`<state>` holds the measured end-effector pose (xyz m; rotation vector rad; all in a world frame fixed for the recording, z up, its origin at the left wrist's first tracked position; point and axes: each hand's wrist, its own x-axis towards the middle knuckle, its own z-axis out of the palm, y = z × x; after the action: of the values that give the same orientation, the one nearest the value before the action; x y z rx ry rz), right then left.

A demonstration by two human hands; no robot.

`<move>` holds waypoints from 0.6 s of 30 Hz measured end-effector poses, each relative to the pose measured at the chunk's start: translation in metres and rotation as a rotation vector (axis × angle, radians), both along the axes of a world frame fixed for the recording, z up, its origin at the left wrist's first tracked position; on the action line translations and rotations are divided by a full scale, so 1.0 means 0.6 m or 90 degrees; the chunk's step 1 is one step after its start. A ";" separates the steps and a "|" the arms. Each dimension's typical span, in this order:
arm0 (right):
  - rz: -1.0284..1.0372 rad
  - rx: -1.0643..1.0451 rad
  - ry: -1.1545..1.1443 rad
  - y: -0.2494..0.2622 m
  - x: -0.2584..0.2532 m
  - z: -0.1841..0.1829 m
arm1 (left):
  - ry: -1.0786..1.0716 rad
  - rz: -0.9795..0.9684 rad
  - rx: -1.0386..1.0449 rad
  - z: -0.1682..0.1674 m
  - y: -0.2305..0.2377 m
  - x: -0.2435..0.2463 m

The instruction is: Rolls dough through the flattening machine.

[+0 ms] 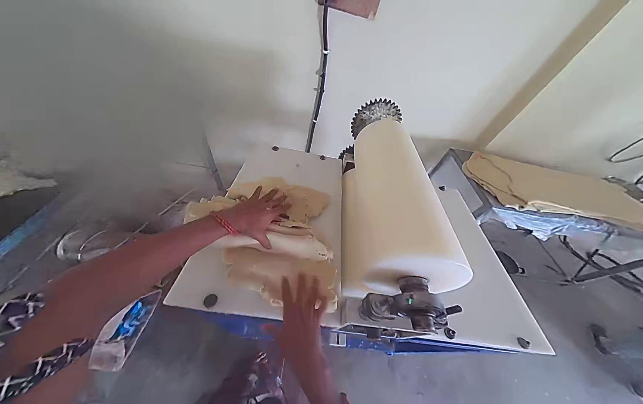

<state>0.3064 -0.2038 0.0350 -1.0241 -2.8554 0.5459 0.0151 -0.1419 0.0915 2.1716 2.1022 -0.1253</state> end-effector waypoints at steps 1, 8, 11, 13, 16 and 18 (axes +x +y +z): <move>-0.027 -0.011 -0.050 0.011 -0.016 -0.001 | -0.010 0.002 -0.007 -0.004 0.000 -0.003; -0.128 0.144 0.009 0.084 -0.097 -0.038 | -0.188 -0.046 0.024 0.018 0.042 -0.063; -0.141 0.219 0.126 0.150 -0.120 -0.052 | -0.183 0.029 -0.004 0.045 0.071 -0.079; -0.150 0.250 0.123 0.164 -0.123 -0.057 | -0.160 0.046 -0.024 0.051 0.074 -0.070; -0.232 0.194 0.094 0.118 -0.132 -0.052 | -0.218 -0.042 0.002 0.050 0.060 -0.092; -0.318 0.050 0.086 0.060 -0.147 -0.028 | -0.370 -0.075 0.044 0.049 0.060 -0.150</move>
<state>0.2180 -0.1677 0.0181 -1.5447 -2.3515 0.4307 -0.0748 -0.1056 0.1208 2.0364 1.6700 0.5113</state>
